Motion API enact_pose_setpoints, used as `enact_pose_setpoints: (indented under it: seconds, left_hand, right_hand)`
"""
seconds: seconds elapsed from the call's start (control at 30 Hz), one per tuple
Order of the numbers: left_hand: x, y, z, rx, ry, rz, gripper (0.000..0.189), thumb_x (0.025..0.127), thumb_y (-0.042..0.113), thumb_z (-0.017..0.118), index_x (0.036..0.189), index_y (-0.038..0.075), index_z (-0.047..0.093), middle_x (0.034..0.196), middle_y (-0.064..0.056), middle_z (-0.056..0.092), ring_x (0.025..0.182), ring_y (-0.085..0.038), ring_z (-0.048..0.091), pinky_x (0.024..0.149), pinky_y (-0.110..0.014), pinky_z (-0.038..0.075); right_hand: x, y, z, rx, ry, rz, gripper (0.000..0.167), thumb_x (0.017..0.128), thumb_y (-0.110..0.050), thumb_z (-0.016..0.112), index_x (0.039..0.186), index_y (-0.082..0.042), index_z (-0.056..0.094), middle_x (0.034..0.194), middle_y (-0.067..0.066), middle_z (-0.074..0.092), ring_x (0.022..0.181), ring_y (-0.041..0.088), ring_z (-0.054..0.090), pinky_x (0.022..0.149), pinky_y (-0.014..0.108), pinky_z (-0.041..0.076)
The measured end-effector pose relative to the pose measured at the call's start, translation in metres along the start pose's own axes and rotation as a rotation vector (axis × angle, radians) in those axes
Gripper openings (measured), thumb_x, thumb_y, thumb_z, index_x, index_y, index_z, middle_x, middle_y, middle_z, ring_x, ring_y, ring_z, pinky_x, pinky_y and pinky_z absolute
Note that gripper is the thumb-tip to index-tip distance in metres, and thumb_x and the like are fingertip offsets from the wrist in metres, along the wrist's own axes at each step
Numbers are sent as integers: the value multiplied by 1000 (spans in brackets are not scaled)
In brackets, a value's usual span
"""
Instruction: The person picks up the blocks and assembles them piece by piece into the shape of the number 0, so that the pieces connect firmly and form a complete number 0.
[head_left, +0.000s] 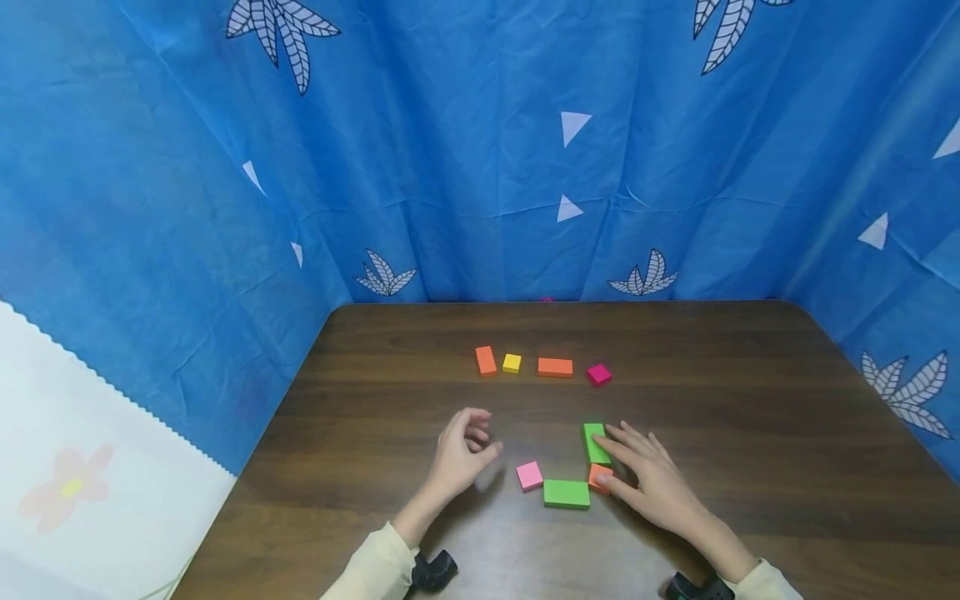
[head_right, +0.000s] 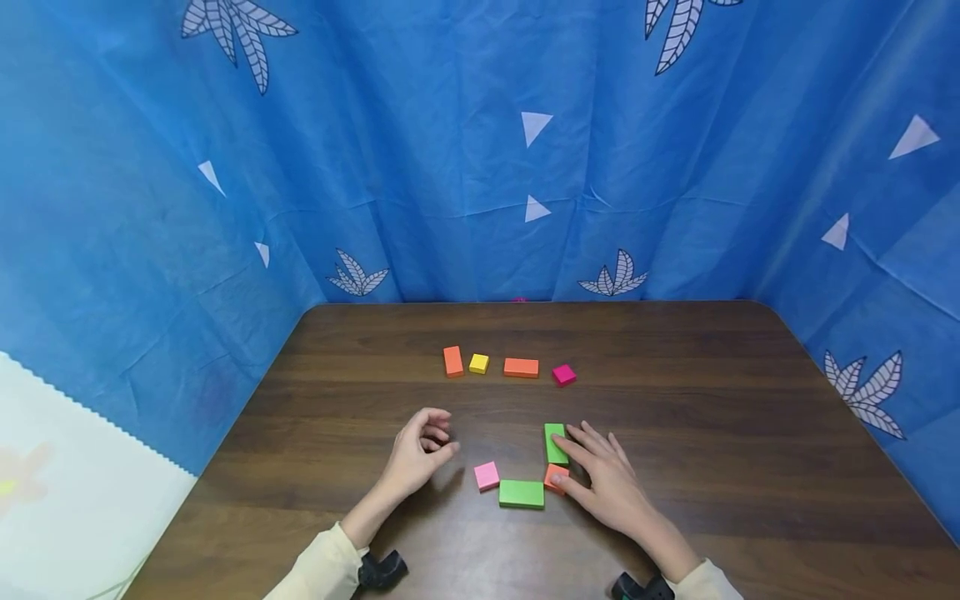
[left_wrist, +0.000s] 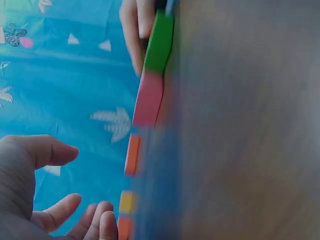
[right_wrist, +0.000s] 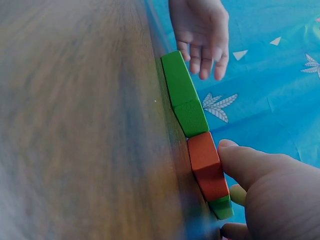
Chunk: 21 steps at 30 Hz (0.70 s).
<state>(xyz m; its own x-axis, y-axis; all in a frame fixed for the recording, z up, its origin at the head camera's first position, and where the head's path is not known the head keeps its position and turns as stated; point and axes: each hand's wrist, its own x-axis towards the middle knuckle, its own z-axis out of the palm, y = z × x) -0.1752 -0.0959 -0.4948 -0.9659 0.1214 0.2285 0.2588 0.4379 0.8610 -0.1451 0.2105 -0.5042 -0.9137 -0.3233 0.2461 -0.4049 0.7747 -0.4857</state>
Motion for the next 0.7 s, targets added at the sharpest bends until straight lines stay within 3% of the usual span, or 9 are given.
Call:
enact_pose_setpoints:
  seconds: [0.1, 0.2, 0.3, 0.47, 0.7]
  left_hand:
    - [19, -6, -9, 12, 64, -50, 50, 76, 10, 78, 121, 2, 59, 113, -15, 60, 96, -26, 63, 76, -29, 56]
    - [43, -14, -15, 13, 84, -89, 58, 75, 9, 79, 128, 4, 56, 122, -15, 55, 103, -29, 61, 82, -37, 56]
    - [68, -20, -20, -1, 64, -109, 67, 75, 7, 80, 135, 4, 51, 132, -19, 48, 110, -34, 59, 88, -45, 55]
    - [101, -33, -23, -31, 14, -204, 78, 77, 4, 81, 145, 9, 42, 146, -17, 37, 121, -34, 53, 98, -46, 51]
    - [126, -42, -20, -35, -52, -312, 80, 77, 6, 81, 146, 11, 41, 149, -13, 36, 125, -31, 50, 101, -44, 49]
  right_hand:
    - [0, 1, 1, 1, 4, -6, 57, 86, -44, 71, 135, -18, 60, 143, 16, 53, 138, 43, 39, 107, 71, 23]
    - [0, 3, 1, 2, 0, -2, 58, 85, -46, 71, 135, -18, 60, 143, 16, 53, 138, 43, 38, 107, 71, 23]
    - [1, 4, 2, 2, 1, 4, 59, 85, -47, 71, 135, -18, 60, 143, 16, 52, 139, 42, 38, 108, 71, 22]
    - [0, 5, 3, 12, 7, -2, 59, 85, -46, 72, 135, -18, 60, 144, 17, 52, 139, 41, 38, 108, 71, 22]
    - [-1, 5, 3, 5, 8, -1, 59, 85, -47, 72, 135, -18, 59, 143, 16, 53, 139, 41, 37, 108, 71, 22]
